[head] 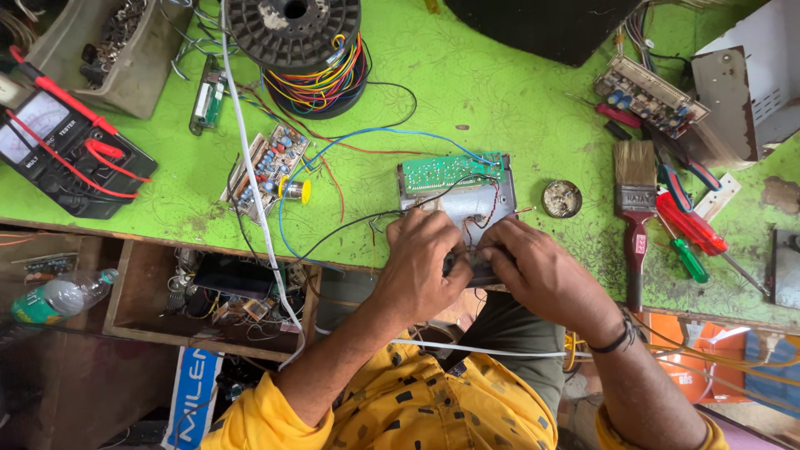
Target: The person solders wires to a circuit board inside a small metal enclosure. They repeatedly heat joints with a soldering iron, feed solder, and reposition wires while holding the board steady.
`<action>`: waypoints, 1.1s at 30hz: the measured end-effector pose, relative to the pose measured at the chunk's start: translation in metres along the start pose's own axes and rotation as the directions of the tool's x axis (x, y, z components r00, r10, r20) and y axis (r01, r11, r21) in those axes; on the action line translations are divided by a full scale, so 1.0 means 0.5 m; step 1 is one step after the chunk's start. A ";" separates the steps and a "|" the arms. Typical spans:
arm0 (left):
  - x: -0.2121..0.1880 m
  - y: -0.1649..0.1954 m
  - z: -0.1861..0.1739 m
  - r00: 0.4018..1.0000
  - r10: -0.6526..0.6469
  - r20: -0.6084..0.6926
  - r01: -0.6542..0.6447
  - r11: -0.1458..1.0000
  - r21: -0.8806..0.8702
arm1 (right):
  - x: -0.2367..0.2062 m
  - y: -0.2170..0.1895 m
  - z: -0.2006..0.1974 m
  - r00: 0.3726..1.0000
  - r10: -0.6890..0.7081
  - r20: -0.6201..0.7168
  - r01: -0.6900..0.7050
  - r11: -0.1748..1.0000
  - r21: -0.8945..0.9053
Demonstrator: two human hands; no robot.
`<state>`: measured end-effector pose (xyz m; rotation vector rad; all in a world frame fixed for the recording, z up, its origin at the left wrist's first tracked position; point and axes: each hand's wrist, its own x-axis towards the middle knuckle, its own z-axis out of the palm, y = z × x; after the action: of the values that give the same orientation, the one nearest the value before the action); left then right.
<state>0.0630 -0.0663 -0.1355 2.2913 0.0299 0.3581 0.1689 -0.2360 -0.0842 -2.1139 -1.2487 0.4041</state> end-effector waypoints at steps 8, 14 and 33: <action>-0.007 -0.005 0.000 0.999 0.041 -0.032 -0.042 0.999 -0.023 | 0.007 -0.010 -0.013 0.981 0.191 0.022 -0.192 0.977 0.090; -0.007 -0.008 0.003 0.998 0.053 -0.026 -0.053 0.999 -0.011 | 0.007 -0.012 0.002 0.964 0.264 0.027 -0.263 0.965 -0.022; -0.006 -0.012 0.008 0.999 0.036 -0.031 -0.037 0.999 -0.032 | 0.003 -0.017 0.011 0.958 0.286 0.011 -0.286 0.954 0.088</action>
<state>0.0616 -0.0655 -0.1429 2.2569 -0.0029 0.4093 0.1609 -0.2297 -0.0826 -2.2222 -0.9051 0.5727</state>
